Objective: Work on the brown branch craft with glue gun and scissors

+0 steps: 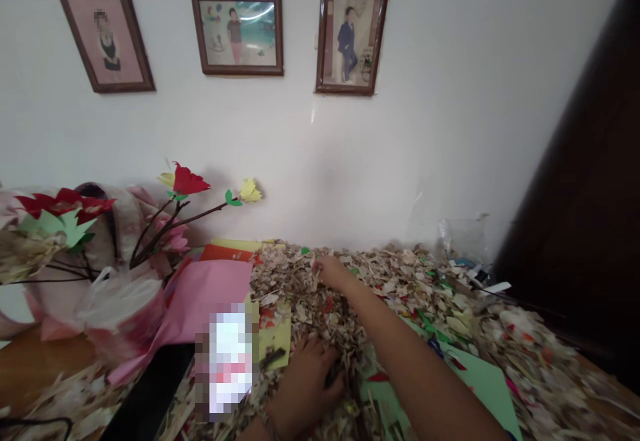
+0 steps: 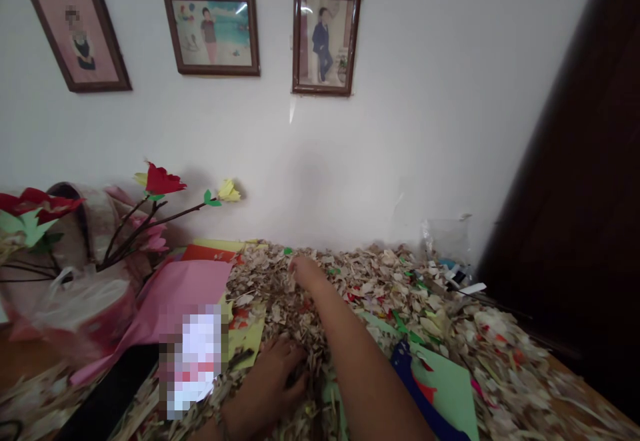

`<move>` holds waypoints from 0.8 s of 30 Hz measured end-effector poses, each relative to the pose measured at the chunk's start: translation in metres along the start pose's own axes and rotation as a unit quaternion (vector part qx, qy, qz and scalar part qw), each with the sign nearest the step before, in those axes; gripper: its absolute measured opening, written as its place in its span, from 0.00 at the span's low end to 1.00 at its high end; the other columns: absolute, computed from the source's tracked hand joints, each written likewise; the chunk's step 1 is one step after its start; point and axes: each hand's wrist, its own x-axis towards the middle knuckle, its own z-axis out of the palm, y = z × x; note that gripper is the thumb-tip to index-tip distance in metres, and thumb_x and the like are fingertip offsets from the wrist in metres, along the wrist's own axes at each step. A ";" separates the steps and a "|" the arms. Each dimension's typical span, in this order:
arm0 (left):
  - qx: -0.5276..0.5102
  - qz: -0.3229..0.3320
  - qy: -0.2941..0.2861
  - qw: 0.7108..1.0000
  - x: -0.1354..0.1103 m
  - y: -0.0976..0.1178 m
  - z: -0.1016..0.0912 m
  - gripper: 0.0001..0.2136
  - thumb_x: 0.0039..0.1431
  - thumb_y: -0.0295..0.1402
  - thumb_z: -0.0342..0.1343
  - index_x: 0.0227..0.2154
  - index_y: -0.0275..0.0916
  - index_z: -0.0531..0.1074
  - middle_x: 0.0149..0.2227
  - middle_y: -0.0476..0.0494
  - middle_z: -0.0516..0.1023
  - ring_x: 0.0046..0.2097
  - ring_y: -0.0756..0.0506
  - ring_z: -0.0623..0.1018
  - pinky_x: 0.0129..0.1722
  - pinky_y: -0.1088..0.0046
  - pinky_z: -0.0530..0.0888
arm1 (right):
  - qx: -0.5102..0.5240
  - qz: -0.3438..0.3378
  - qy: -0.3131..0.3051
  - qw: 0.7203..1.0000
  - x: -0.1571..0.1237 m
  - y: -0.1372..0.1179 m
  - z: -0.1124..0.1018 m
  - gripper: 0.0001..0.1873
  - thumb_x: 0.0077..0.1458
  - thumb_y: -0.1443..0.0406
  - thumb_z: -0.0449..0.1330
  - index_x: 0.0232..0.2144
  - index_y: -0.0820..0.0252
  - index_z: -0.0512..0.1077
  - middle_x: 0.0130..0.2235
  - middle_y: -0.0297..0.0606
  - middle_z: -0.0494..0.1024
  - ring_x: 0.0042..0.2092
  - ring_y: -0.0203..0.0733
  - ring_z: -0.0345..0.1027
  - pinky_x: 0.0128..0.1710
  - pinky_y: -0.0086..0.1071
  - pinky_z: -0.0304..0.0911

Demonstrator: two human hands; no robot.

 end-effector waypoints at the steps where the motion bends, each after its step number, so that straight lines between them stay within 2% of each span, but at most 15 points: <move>1: 0.000 -0.002 0.001 1.000 0.000 0.001 0.000 0.05 0.51 0.31 0.51 0.33 0.41 0.67 0.36 0.47 0.72 0.41 0.44 0.67 0.45 0.64 0.61 | 0.007 0.003 0.044 0.999 0.001 0.005 -0.005 0.16 0.56 0.64 0.51 0.47 0.60 0.61 0.51 0.40 0.65 0.50 0.43 0.61 0.47 0.44 0.59; 3: -0.002 -0.006 0.002 1.000 -0.001 0.002 -0.001 0.05 0.51 0.31 0.51 0.33 0.41 0.67 0.36 0.47 0.72 0.41 0.44 0.67 0.44 0.65 0.61 | 0.015 0.010 0.096 0.995 0.003 0.014 -0.013 0.22 0.56 0.61 0.50 0.53 0.59 0.55 0.55 0.43 0.60 0.53 0.45 0.57 0.50 0.46 0.56; 5: -0.003 -0.008 0.002 1.000 -0.001 0.003 -0.002 0.04 0.53 0.30 0.50 0.32 0.41 0.67 0.36 0.48 0.72 0.41 0.44 0.67 0.44 0.65 0.61 | 0.008 0.023 0.101 0.995 0.002 0.022 -0.015 0.23 0.56 0.59 0.51 0.53 0.60 0.55 0.54 0.43 0.61 0.53 0.46 0.57 0.50 0.47 0.56; 9: -0.004 -0.010 0.004 1.000 -0.001 0.003 -0.003 0.07 0.55 0.26 0.46 0.33 0.41 0.66 0.36 0.47 0.72 0.41 0.45 0.67 0.44 0.66 0.61 | -0.044 0.062 0.045 0.996 -0.007 0.029 -0.004 0.14 0.55 0.61 0.52 0.42 0.61 0.66 0.46 0.40 0.70 0.47 0.43 0.63 0.47 0.46 0.59; 11: -0.006 -0.013 0.005 1.000 -0.001 0.002 -0.002 0.08 0.55 0.24 0.45 0.35 0.41 0.66 0.37 0.47 0.72 0.42 0.45 0.67 0.44 0.66 0.61 | -0.072 0.073 0.010 0.995 -0.012 0.028 0.004 0.11 0.54 0.62 0.54 0.39 0.61 0.68 0.44 0.39 0.71 0.46 0.43 0.64 0.46 0.46 0.59; 13: -0.008 -0.014 0.009 1.000 -0.001 0.001 -0.002 0.09 0.55 0.24 0.45 0.36 0.41 0.66 0.37 0.46 0.72 0.42 0.45 0.67 0.45 0.66 0.61 | -0.095 0.073 -0.014 0.993 -0.017 0.023 0.012 0.13 0.53 0.63 0.55 0.42 0.61 0.67 0.47 0.40 0.69 0.49 0.45 0.62 0.48 0.49 0.57; 15: -0.012 -0.011 0.012 1.000 -0.001 0.000 -0.002 0.09 0.56 0.25 0.44 0.36 0.41 0.66 0.37 0.46 0.72 0.42 0.44 0.67 0.45 0.65 0.61 | -0.107 0.065 -0.030 0.992 -0.020 0.018 0.020 0.20 0.52 0.63 0.56 0.48 0.59 0.62 0.51 0.41 0.65 0.52 0.49 0.58 0.49 0.53 0.54; 18: -0.015 -0.011 0.013 1.000 0.000 0.000 -0.001 0.08 0.56 0.25 0.45 0.35 0.41 0.66 0.38 0.46 0.72 0.42 0.45 0.67 0.45 0.65 0.61 | -0.109 0.046 -0.042 0.992 -0.020 0.012 0.030 0.26 0.52 0.64 0.56 0.53 0.56 0.56 0.53 0.42 0.62 0.53 0.50 0.56 0.50 0.53 0.54; 24: -0.010 -0.011 0.011 1.000 -0.001 0.000 0.000 0.07 0.56 0.25 0.45 0.34 0.41 0.66 0.37 0.47 0.71 0.42 0.45 0.67 0.45 0.65 0.61 | -0.078 0.048 -0.036 0.995 -0.013 0.010 0.043 0.09 0.52 0.64 0.56 0.37 0.62 0.69 0.42 0.38 0.72 0.46 0.42 0.65 0.47 0.45 0.58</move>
